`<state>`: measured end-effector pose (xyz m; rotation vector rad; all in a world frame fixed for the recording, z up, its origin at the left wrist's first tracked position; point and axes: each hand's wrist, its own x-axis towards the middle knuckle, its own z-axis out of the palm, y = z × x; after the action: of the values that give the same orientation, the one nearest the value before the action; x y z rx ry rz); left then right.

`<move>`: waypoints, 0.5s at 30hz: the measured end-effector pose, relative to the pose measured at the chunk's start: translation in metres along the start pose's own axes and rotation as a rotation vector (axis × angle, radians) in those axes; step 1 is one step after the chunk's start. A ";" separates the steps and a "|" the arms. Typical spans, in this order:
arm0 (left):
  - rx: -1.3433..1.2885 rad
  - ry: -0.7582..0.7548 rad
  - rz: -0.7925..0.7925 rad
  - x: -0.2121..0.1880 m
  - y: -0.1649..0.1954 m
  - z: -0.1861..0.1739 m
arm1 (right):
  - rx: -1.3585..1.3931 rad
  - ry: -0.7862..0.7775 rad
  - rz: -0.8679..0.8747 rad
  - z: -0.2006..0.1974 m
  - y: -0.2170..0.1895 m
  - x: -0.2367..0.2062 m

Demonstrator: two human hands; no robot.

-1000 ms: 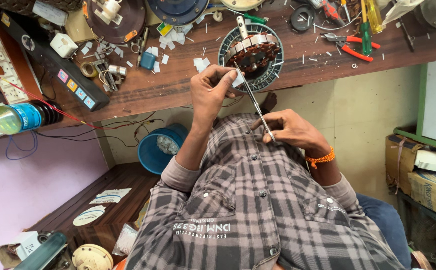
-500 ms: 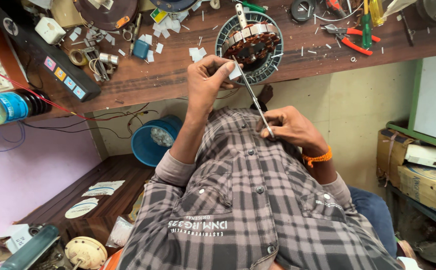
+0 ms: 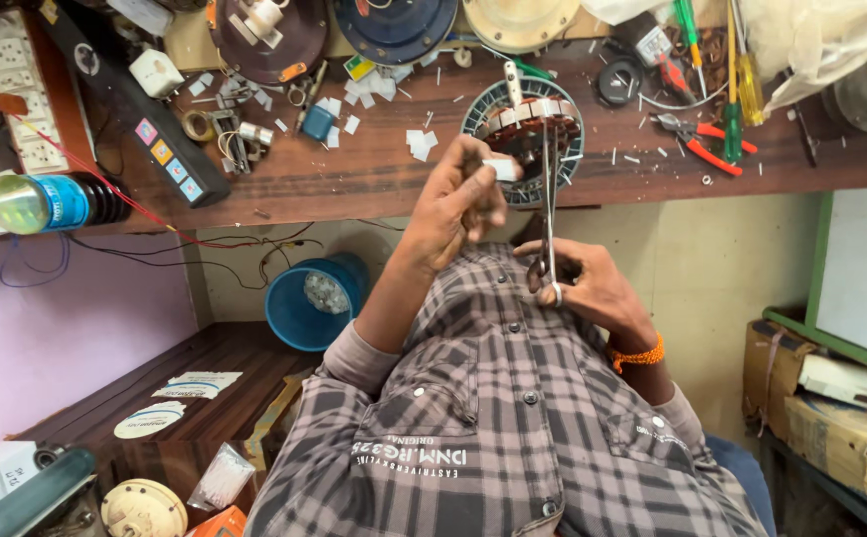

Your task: The person operates a green slotting machine to fit copper motor stator windings, then carries a stator to a workbench. They cut small white insulation wedges with scissors and press the wedges by hand into the slots between the stator's copper windings, repeating this for successive slots.

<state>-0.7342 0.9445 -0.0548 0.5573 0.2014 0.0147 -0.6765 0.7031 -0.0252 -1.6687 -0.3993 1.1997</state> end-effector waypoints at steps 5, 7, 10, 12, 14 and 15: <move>0.157 0.285 0.235 0.006 -0.013 -0.021 | 0.018 -0.049 -0.007 0.006 -0.004 0.008; 0.088 0.237 0.186 0.006 -0.014 -0.027 | 0.010 -0.067 -0.012 0.008 -0.005 0.012; 0.264 0.260 0.310 0.004 -0.013 -0.026 | -0.020 -0.100 -0.020 0.008 -0.007 0.015; 0.406 0.328 0.351 0.003 -0.011 -0.021 | -0.082 -0.132 -0.022 0.009 -0.008 0.017; 0.478 0.410 0.275 0.002 -0.006 -0.015 | -0.174 -0.163 -0.017 0.009 -0.010 0.018; 0.508 0.412 0.277 0.001 -0.005 -0.012 | -0.190 -0.159 -0.018 0.009 -0.010 0.018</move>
<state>-0.7361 0.9471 -0.0674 1.0857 0.5354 0.3573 -0.6736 0.7257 -0.0259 -1.7303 -0.6427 1.3194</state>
